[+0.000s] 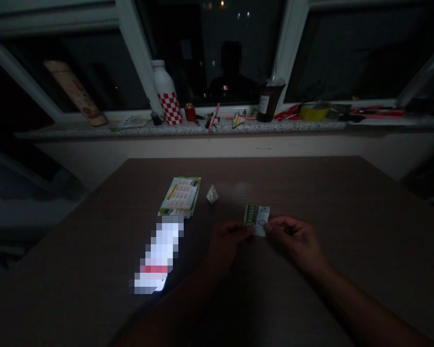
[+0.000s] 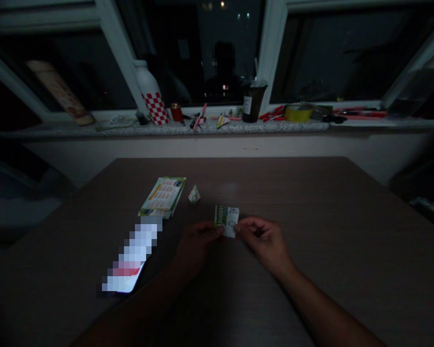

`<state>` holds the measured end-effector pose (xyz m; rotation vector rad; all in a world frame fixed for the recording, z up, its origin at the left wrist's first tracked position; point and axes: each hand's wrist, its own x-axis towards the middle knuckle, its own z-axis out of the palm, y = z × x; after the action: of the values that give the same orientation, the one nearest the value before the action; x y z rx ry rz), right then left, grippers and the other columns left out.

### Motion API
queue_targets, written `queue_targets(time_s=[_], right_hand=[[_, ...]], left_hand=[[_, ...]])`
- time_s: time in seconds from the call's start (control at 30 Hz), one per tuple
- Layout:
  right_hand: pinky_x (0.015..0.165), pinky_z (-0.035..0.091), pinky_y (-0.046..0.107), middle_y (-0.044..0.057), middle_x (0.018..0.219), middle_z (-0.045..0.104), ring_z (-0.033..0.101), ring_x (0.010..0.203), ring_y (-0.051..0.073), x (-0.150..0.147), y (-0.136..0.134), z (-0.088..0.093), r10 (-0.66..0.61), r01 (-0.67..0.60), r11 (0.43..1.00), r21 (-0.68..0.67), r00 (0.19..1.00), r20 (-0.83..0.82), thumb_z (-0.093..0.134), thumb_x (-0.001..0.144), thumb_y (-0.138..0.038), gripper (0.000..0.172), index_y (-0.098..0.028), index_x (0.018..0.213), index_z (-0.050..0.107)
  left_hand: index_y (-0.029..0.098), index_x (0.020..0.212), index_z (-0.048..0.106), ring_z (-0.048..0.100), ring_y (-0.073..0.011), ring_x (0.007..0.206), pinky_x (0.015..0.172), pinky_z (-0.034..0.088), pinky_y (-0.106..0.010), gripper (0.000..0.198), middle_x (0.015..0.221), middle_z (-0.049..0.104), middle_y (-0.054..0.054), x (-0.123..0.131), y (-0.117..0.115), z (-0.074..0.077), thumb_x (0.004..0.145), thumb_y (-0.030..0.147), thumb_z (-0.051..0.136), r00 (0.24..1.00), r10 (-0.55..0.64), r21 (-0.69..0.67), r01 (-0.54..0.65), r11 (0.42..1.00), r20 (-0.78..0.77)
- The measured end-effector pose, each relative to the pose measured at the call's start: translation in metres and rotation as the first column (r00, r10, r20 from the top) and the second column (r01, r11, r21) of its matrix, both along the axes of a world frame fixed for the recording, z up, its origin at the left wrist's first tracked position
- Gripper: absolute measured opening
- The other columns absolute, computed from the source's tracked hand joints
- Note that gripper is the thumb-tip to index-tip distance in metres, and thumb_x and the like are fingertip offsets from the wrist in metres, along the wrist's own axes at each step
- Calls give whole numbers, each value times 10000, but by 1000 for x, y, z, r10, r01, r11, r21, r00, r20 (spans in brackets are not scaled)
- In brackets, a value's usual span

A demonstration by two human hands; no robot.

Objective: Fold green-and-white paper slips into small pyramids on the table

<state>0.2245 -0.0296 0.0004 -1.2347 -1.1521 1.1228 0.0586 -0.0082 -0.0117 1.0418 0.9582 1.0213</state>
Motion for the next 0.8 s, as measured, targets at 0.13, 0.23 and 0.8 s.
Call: queue_targets(time_s=[0.13, 0.23, 0.8], right_hand=[[495, 484, 229, 34, 635, 704, 629, 545, 144, 0, 0, -1, -22, 22, 1000, 2, 999, -33, 755, 657, -368, 223, -167, 745, 715], [493, 482, 231, 33, 619, 698, 619, 528, 138, 1, -1, -1, -48, 49, 998, 27, 999, -17, 748, 669, -360, 197, -170, 710, 713], [530, 468, 212, 13, 645, 703, 609, 559, 122, 0, -1, -1, -95, 100, 994, 37, 989, -109, 761, 671, -314, 145, -190, 735, 720]], left_hand=[[169, 597, 707, 565, -141, 630, 674, 414, -260, 156, 607, 659, -10, 0, 0, 3, 706, 280, 695, 1000, 4, 2, -4, 1000, -13], [172, 592, 705, 565, -144, 621, 665, 416, -263, 160, 602, 657, -8, 1, -1, 5, 701, 289, 697, 1000, -18, -12, 18, 1000, -1], [156, 590, 701, 557, -142, 608, 649, 402, -258, 191, 593, 652, -11, 0, -2, 3, 689, 319, 700, 998, -21, -5, 21, 1000, -65]])
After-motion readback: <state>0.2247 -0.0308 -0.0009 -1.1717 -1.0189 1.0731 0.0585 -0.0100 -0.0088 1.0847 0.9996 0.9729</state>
